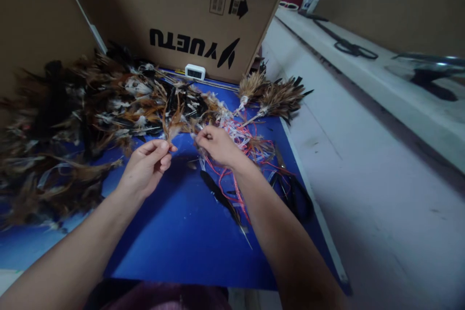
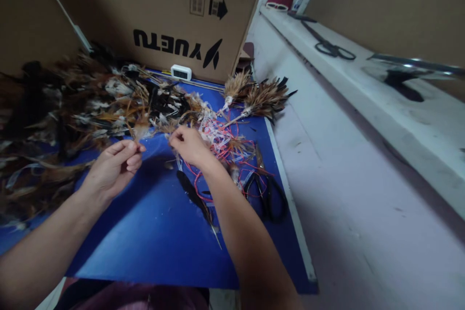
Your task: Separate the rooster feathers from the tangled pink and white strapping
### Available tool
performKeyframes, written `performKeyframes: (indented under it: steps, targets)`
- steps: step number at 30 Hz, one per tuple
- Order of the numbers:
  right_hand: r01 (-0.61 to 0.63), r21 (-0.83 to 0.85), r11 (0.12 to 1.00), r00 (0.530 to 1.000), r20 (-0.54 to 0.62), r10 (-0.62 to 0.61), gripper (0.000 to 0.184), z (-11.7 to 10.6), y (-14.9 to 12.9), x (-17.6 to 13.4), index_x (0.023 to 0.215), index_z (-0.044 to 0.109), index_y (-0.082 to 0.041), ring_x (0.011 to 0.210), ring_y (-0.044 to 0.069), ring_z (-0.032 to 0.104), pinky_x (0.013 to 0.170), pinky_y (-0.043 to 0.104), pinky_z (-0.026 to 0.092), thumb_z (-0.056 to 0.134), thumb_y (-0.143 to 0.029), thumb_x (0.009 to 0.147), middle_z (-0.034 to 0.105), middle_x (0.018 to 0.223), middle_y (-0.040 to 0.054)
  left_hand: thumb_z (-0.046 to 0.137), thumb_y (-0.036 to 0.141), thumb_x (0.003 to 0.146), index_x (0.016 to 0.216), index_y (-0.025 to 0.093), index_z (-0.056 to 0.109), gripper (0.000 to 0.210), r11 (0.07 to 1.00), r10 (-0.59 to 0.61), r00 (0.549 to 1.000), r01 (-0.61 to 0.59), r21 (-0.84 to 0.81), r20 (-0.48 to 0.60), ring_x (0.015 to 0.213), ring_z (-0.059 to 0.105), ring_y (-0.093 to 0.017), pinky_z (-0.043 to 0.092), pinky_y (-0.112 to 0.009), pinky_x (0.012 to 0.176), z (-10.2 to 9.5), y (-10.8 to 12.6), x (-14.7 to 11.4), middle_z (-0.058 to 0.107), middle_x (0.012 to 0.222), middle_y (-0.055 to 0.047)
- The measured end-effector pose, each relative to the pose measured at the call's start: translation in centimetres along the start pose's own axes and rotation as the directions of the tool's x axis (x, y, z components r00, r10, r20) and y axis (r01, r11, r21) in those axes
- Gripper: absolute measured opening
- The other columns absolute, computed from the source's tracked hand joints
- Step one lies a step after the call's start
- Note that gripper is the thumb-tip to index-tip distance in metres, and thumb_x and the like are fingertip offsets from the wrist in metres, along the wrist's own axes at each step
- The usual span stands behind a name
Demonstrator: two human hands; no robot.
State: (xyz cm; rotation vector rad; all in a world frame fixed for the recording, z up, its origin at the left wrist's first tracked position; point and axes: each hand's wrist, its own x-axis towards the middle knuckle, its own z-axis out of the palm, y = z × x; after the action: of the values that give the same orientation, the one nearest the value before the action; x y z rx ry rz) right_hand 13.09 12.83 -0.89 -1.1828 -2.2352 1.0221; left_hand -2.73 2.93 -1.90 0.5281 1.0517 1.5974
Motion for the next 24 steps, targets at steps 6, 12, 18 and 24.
performKeyframes:
  steps: [6, 12, 18, 24]
  targets:
    - [-0.079, 0.737, 0.671, 0.996, 0.032, 0.082, 0.011, -1.4, 0.3, -4.7, 0.079, 0.058, -0.018, 0.051, 0.009, 0.059, 0.049, 0.02, 0.046, 0.066, -0.018, 0.072, 0.064, 0.063, -0.0038, 0.082, 0.02, 0.063, 0.068, 0.012, 0.068, 0.017, 0.997, -0.058, 0.998, 0.056, 0.045, 0.038, 0.043, 0.045, -0.002, 0.036, -0.012, 0.039, 0.2, -0.6, -0.4, 0.067, 0.071, -0.004]
    - [-0.094, 0.773, 0.628, 0.995, 0.057, 0.079, 0.013, -1.0, 1.3, -7.8, 0.085, 0.073, -0.017, 0.062, 0.009, 0.063, 0.061, 0.022, 0.05, 0.068, -0.019, 0.073, 0.071, 0.073, 0.0008, 0.082, 0.023, 0.064, 0.068, 0.011, 0.066, 0.02, 0.986, -0.14, 0.986, 0.13, 0.104, 0.09, 0.043, 0.044, -0.002, 0.034, -0.012, 0.04, 0.5, -1.2, -0.9, 0.066, 0.068, -0.004]
    - [-0.11, 0.863, 0.493, 0.986, 0.032, 0.165, 0.022, -0.1, 1.7, -8.3, 0.082, 0.074, -0.019, 0.062, 0.012, 0.065, 0.059, 0.025, 0.052, 0.079, -0.021, 0.061, 0.071, 0.071, 0.001, 0.08, 0.028, 0.069, 0.069, 0.012, 0.068, 0.02, 0.968, -0.204, 0.964, 0.174, 0.18, 0.169, 0.042, 0.043, -0.003, 0.032, -0.015, 0.041, 0.5, -2.1, -1.3, 0.061, 0.057, -0.002]
    - [0.011, 0.894, 0.448, 0.966, -0.125, 0.225, 0.011, 0.9, 1.5, -8.1, 0.073, 0.072, -0.019, 0.056, 0.009, 0.059, 0.051, 0.02, 0.048, 0.079, -0.022, 0.064, 0.067, 0.067, -0.0013, 0.079, 0.032, 0.069, 0.068, 0.014, 0.07, 0.021, 0.956, -0.203, 0.957, 0.149, 0.252, 0.205, 0.042, 0.044, -0.004, 0.031, -0.016, 0.042, 0.7, -2.4, -1.6, 0.06, 0.054, -0.001]
